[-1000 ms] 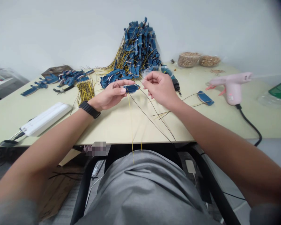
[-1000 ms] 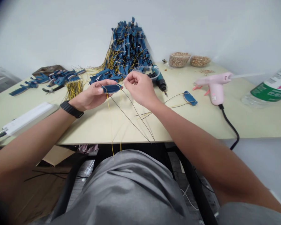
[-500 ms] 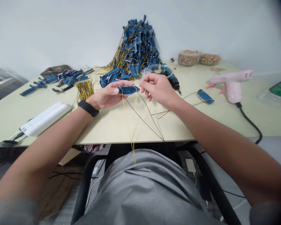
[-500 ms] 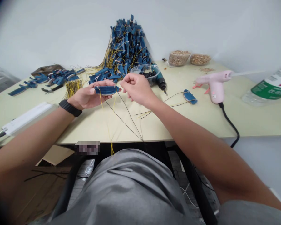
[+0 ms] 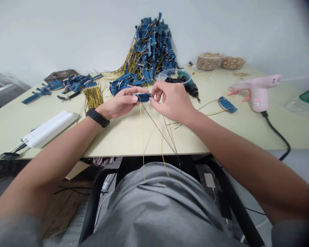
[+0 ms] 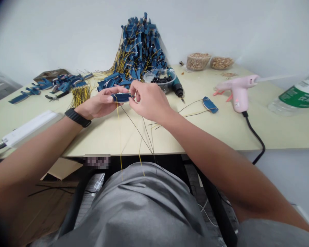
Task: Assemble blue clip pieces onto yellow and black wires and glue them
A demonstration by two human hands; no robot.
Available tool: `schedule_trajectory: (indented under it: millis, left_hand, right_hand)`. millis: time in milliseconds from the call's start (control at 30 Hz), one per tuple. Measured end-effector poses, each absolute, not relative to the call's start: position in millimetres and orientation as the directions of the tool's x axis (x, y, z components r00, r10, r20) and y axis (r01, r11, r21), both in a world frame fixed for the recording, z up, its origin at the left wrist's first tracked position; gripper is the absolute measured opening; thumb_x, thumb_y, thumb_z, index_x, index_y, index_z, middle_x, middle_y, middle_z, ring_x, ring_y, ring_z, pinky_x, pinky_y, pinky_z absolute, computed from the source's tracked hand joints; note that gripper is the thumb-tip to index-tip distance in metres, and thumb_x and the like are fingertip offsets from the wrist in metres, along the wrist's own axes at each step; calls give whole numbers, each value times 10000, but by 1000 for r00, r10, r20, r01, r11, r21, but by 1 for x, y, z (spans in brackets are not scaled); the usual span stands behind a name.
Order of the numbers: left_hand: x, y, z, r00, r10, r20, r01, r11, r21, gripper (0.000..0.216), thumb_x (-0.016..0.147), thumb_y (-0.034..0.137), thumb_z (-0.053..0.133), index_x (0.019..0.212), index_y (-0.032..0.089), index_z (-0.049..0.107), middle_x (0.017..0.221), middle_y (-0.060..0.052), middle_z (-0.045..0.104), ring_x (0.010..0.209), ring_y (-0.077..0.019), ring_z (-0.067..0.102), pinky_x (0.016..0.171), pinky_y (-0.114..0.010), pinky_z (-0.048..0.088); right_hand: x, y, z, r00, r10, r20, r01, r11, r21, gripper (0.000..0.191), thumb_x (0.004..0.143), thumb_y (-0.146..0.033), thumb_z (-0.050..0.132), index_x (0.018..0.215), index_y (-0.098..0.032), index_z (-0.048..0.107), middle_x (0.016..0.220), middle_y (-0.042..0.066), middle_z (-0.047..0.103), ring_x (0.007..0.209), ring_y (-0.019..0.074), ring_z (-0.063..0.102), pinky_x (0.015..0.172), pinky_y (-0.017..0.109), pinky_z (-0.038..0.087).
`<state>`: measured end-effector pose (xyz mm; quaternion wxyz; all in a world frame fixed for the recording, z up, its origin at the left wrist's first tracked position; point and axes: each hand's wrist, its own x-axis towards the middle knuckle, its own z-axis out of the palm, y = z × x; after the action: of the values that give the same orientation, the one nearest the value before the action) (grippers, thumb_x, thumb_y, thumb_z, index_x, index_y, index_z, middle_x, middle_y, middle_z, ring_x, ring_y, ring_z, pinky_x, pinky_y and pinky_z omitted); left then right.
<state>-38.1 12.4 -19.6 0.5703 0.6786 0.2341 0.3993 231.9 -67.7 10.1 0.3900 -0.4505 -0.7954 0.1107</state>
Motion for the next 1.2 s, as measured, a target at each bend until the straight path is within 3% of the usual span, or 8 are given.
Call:
schedule_trajectory:
  millis: [133, 300, 500, 733, 900, 1067, 1200]
  left_hand:
    - [-35, 11, -19, 548, 792, 270, -130, -238, 963, 677, 716, 699, 1259, 1203, 295, 1020, 1304, -85, 947, 1062, -259, 836, 949, -410, 658]
    - [-32, 6, -18, 545, 801, 249, -108, -228, 968, 749, 713, 723, 1266, 1250, 270, 1005, 1254, -88, 923, 1115, -279, 832, 1019, -438, 637]
    - [-29, 3, -18, 552, 795, 252, -98, -239, 966, 757, 707, 741, 1282, 1223, 265, 1000, 1361, -104, 924, 1214, -311, 851, 1082, -467, 634]
    - [-28, 5, -18, 551, 794, 257, -81, -255, 964, 782, 669, 725, 1307, 1223, 269, 997, 1302, -92, 938, 1282, -338, 893, 1225, -508, 649]
    - [-28, 7, -19, 565, 787, 249, -85, -244, 966, 812, 654, 643, 1329, 1253, 226, 975, 1294, -144, 960, 1365, -399, 922, 1302, -555, 654]
    - [-29, 10, -22, 582, 776, 243, -84, -240, 967, 767, 668, 612, 1321, 1265, 266, 985, 1326, -109, 974, 1360, -380, 924, 1272, -543, 678]
    - [-27, 8, -21, 570, 788, 230, -68, -234, 970, 794, 615, 576, 1343, 1250, 267, 978, 1343, -105, 958, 1392, -381, 906, 1196, -510, 696]
  right_hand:
    - [233, -65, 8, -315, 779, 542, 700, 577, -422, 165, 1059, -153, 885, 1126, -268, 788, 1039, 75, 820, 1062, 327, 788, 1011, 457, 599]
    - [234, -61, 2, -335, 755, 564, 711, 595, -374, 72, 1116, -209, 829, 1154, -255, 790, 1152, 115, 834, 1186, 380, 809, 1048, 474, 589]
    - [231, -59, -5, -361, 720, 592, 760, 595, -261, 76, 1137, -170, 763, 1094, -231, 779, 1102, 117, 835, 1150, 389, 832, 1031, 486, 566]
    - [232, -57, 1, -269, 790, 551, 713, 548, -438, 147, 1059, -142, 857, 975, -254, 810, 1030, 104, 890, 1049, 366, 843, 1027, 497, 606]
    - [232, -54, 5, -252, 811, 528, 687, 534, -493, 204, 1025, -90, 860, 927, -262, 815, 992, 82, 900, 961, 326, 831, 989, 480, 619]
    - [231, -54, 7, -217, 839, 498, 582, 521, -624, 291, 956, -3, 860, 842, -256, 772, 905, 57, 848, 939, 296, 823, 993, 453, 629]
    - [229, -57, 11, -183, 905, 383, 462, 423, -780, 350, 995, 33, 773, 795, -253, 742, 837, 47, 816, 825, 247, 770, 842, 406, 586]
